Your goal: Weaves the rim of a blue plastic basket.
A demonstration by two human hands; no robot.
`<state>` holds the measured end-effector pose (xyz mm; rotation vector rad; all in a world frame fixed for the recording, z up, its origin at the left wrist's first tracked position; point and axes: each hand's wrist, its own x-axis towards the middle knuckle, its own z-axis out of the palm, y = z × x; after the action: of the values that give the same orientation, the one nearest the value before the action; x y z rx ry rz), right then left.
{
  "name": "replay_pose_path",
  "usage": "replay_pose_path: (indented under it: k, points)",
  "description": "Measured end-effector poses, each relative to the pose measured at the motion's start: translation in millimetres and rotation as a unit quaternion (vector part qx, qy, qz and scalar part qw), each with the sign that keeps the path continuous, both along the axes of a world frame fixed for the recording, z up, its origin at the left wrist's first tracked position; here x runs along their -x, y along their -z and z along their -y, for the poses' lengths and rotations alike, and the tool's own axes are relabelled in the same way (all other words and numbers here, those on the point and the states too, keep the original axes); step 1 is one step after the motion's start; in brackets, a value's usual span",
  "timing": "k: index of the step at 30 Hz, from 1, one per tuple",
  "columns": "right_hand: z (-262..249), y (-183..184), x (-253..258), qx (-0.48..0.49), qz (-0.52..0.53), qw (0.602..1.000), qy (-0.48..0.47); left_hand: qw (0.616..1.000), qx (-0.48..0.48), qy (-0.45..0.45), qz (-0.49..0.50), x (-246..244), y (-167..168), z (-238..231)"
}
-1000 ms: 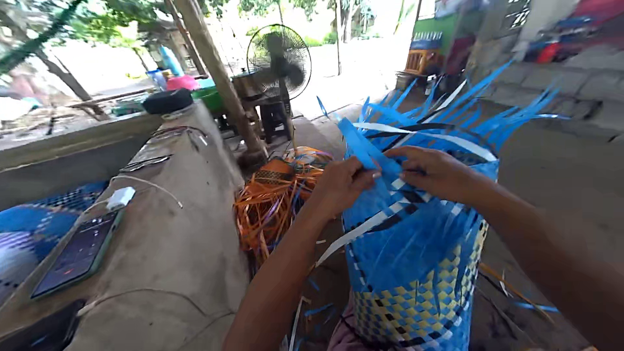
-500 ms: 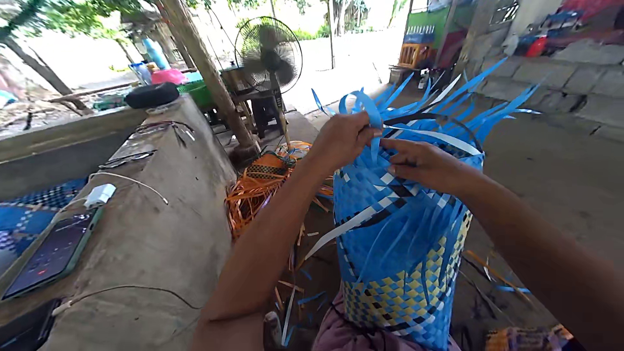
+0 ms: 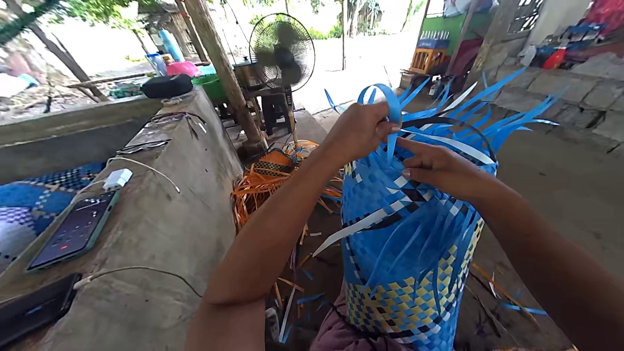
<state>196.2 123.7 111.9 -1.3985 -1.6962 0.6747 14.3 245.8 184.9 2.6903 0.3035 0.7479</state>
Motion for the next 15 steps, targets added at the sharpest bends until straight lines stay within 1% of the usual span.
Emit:
replay_pose_path:
  k: [3,6,11,15]
  points:
    - [0,0,1,0.007,-0.015,1.0,0.004,0.999,-0.045,-0.009,-0.012,-3,8,-1]
    - [-2,2,1,0.007,-0.026,1.0,-0.001,0.997,-0.077,0.003,-0.013,-7,17,0]
    - [-3,4,1,0.006,-0.046,0.999,0.005,0.994,-0.078,0.049,-0.057,-8,20,10]
    - [-2,9,-6,-0.008,-0.012,1.0,0.021,0.993,-0.087,0.041,-0.073,-9,19,12]
